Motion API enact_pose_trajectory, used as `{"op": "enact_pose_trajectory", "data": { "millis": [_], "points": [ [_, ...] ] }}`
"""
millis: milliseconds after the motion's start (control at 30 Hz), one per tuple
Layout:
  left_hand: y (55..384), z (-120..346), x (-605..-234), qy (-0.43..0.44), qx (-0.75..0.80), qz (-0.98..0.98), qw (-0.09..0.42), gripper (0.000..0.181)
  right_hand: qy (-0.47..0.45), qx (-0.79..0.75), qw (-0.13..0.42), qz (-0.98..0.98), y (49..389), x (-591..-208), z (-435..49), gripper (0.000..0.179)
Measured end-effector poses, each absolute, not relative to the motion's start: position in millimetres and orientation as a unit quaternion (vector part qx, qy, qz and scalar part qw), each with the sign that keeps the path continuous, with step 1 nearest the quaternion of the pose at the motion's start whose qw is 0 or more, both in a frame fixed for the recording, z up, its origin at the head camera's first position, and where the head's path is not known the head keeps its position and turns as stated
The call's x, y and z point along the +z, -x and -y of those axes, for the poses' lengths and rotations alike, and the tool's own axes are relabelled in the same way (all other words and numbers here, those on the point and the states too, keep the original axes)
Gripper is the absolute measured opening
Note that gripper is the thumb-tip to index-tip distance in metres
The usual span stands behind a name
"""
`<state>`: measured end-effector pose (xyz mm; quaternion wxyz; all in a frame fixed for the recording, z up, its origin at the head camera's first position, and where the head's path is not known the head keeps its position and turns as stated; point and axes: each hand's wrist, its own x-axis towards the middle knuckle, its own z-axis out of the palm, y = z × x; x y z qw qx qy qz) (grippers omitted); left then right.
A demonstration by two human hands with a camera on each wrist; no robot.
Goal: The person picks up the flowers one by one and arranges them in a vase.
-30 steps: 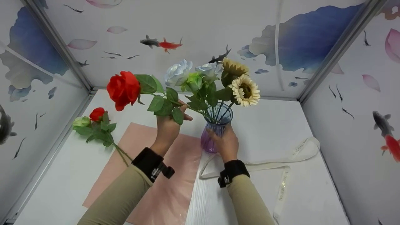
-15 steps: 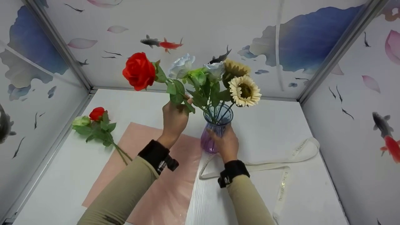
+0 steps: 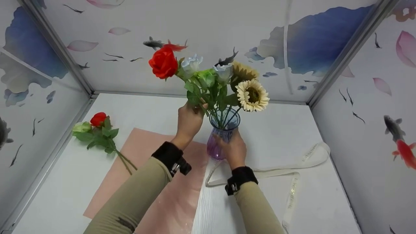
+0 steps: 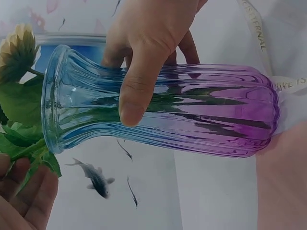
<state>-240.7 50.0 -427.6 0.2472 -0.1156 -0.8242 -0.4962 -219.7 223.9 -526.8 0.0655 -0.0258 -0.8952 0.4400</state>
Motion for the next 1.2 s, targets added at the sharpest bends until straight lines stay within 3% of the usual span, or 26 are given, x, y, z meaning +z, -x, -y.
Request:
{"op": "enact_pose_trajectory", "data": {
  "millis": [533, 800, 1200],
  "points": [
    [259.6, -63.9, -425.5, 0.095, -0.517, 0.832, 0.18, 0.021, 0.034, 0.431, 0.054, 0.9, 221.9, -528.8, -225.2, 0.09],
    [265.1, -75.0, -424.3, 0.089, -0.519, 0.836, 0.153, 0.016, 0.029, 0.431, 0.075, 0.899, 222.0, -530.0, -224.9, 0.086],
    [263.2, -80.7, -432.9, -0.014, -0.569, 0.82, 0.061, 0.026, 0.042, 0.435, 0.055, 0.898, 221.6, -528.7, -224.5, 0.097]
  ]
}}
